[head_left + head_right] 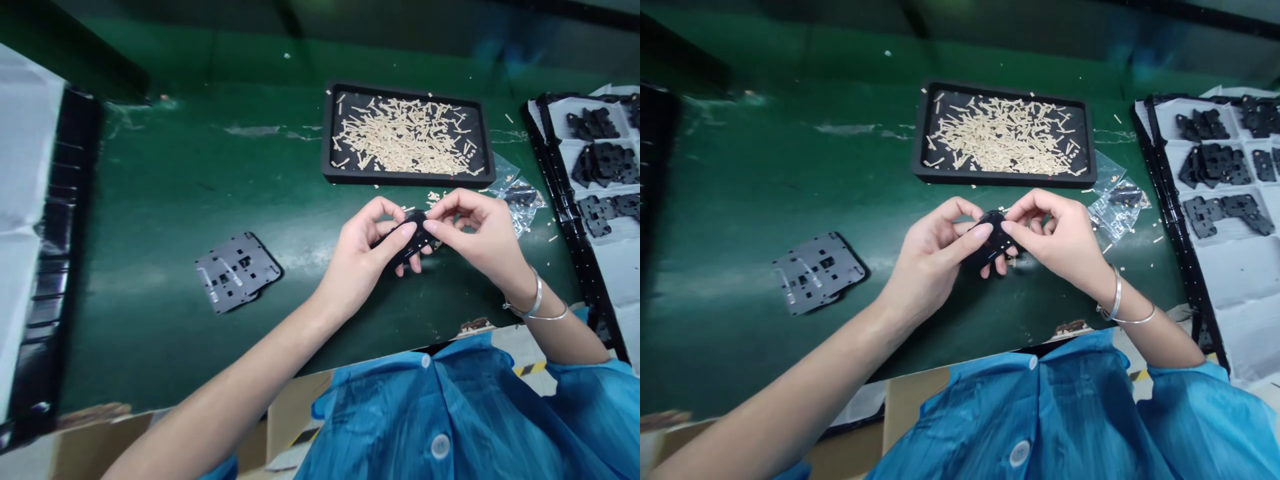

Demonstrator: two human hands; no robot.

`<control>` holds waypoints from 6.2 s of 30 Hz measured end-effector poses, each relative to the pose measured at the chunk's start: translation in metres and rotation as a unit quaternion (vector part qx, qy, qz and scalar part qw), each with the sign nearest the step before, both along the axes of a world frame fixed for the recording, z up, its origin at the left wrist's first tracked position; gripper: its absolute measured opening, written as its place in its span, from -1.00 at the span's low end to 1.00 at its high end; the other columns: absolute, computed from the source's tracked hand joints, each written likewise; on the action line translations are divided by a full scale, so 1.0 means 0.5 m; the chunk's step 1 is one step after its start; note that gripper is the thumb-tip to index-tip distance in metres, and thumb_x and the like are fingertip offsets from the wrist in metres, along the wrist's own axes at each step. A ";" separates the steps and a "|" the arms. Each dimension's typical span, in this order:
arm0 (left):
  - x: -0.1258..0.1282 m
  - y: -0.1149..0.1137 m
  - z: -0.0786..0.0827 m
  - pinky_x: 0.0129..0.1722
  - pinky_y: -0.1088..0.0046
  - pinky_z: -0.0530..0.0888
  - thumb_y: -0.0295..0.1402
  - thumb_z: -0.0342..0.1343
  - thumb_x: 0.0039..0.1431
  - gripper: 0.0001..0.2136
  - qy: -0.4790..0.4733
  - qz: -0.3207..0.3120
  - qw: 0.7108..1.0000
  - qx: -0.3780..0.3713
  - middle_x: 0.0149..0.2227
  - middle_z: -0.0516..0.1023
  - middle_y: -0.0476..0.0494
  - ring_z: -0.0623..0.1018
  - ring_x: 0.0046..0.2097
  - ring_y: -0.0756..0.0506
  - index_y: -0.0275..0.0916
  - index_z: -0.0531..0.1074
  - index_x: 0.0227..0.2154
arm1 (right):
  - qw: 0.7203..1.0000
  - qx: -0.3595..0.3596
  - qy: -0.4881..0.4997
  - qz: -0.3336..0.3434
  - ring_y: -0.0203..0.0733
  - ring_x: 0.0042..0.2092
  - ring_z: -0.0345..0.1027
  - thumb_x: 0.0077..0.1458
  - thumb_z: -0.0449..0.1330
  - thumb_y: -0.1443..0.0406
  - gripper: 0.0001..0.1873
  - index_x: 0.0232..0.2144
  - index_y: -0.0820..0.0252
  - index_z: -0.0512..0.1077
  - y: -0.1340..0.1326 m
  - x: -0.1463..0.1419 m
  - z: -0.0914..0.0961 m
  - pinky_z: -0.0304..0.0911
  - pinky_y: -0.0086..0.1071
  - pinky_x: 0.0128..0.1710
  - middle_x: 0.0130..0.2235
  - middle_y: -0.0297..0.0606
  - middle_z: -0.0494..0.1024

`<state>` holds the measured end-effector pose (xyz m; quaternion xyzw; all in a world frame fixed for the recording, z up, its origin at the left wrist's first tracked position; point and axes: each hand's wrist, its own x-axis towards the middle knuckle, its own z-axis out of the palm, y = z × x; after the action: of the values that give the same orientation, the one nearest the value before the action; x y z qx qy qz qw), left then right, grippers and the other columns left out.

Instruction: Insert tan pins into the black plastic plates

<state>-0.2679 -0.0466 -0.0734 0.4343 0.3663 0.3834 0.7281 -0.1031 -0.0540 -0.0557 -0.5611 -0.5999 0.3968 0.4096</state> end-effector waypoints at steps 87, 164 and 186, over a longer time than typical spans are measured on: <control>-0.003 0.005 0.005 -0.71 0.52 0.21 -0.22 0.06 0.18 -0.64 0.051 0.022 0.998 0.020 -0.67 0.44 -0.09 0.33 -0.69 0.05 -0.28 0.42 -0.67 | 0.998 -0.034 0.008 0.053 -0.44 -0.52 0.21 0.01 0.26 0.34 -0.85 -0.52 0.20 0.35 -0.002 -0.012 0.003 0.10 -0.51 -0.55 -0.56 -0.45 0.37; -0.011 0.004 0.005 -0.19 0.38 0.53 -0.18 0.28 0.06 -0.72 0.109 0.193 0.968 0.121 -0.18 0.57 -0.05 0.54 -0.09 -0.10 -0.06 0.43 -0.17 | 0.920 0.322 -0.219 0.031 -0.22 -0.34 0.43 0.13 0.18 0.37 -0.87 -0.47 0.10 0.38 -0.022 -0.020 -0.018 0.33 -0.32 -0.32 -0.43 -0.33 0.54; -0.003 -0.004 0.009 -0.18 0.44 0.51 -0.29 0.28 0.07 -0.79 0.073 0.210 0.965 0.139 -0.24 0.52 0.01 0.54 -0.08 -0.04 -0.07 0.35 -0.30 | 0.931 0.291 -0.222 0.004 -0.21 -0.35 0.38 0.10 0.16 0.36 -0.85 -0.51 0.11 0.34 -0.020 -0.022 -0.020 0.32 -0.31 -0.35 -0.44 -0.30 0.50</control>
<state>-0.2696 -0.0487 -0.0690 0.4715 0.4447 0.5419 0.5350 -0.1140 -0.0640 -0.0657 -0.4889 -0.7669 0.0716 0.4094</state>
